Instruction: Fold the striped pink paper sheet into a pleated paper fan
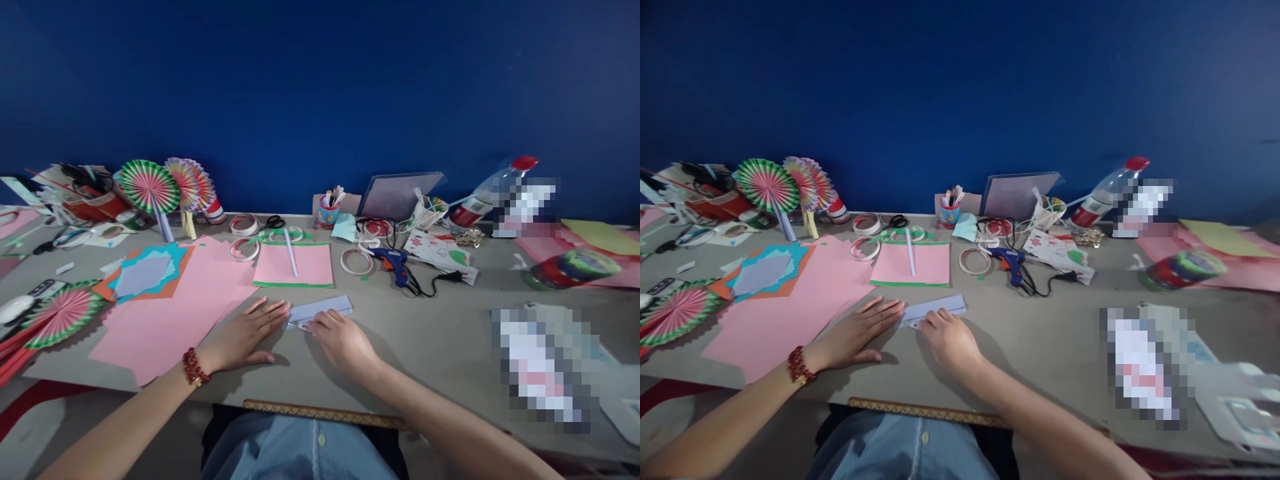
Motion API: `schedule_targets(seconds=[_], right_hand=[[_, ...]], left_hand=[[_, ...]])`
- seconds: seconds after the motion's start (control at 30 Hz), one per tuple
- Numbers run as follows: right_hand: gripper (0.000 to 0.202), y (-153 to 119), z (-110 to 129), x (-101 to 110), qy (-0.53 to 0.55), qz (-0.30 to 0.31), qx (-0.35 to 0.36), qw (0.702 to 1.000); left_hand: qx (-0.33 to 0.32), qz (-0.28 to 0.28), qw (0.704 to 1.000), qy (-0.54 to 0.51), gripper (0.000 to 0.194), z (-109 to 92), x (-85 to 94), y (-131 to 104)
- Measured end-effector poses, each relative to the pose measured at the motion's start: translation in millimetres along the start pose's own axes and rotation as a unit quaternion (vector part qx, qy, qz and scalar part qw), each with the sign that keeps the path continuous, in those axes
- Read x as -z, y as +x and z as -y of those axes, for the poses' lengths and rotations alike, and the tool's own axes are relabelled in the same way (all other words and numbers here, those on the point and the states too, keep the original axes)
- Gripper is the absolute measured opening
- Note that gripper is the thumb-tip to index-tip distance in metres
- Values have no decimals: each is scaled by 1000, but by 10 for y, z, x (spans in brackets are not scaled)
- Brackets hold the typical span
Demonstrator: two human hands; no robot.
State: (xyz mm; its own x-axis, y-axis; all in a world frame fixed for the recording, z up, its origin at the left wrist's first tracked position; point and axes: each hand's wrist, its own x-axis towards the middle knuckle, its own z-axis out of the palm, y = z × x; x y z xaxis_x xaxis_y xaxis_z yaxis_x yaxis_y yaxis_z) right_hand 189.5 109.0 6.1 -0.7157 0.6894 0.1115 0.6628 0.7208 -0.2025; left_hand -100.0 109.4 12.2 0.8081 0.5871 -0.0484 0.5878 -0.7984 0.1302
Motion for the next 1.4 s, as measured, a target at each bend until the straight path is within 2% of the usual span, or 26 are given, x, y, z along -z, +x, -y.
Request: schedule_targets(seconds=[0.17, 0.27, 0.4, 0.63, 1.4], right_hand=[[14, 13, 0, -23, 3, 1, -3, 1000], [15, 13, 3, -7, 5, 8, -5, 1000], [14, 27, 17, 47, 0, 22, -10, 1000], [16, 63, 18, 74, -5, 30, -6, 1000], [14, 61, 25, 18, 10, 17, 9, 1000]], left_hand=[[-5, -7, 999, -44, 86, 32, 9, -11], [-1, -25, 997, -80, 74, 88, 39, -6], [-20, -10, 996, -86, 62, 163, 59, 9], [-17, -18, 996, -88, 64, 173, 12, -3], [-7, -29, 993, -111, 56, 120, 71, 13]])
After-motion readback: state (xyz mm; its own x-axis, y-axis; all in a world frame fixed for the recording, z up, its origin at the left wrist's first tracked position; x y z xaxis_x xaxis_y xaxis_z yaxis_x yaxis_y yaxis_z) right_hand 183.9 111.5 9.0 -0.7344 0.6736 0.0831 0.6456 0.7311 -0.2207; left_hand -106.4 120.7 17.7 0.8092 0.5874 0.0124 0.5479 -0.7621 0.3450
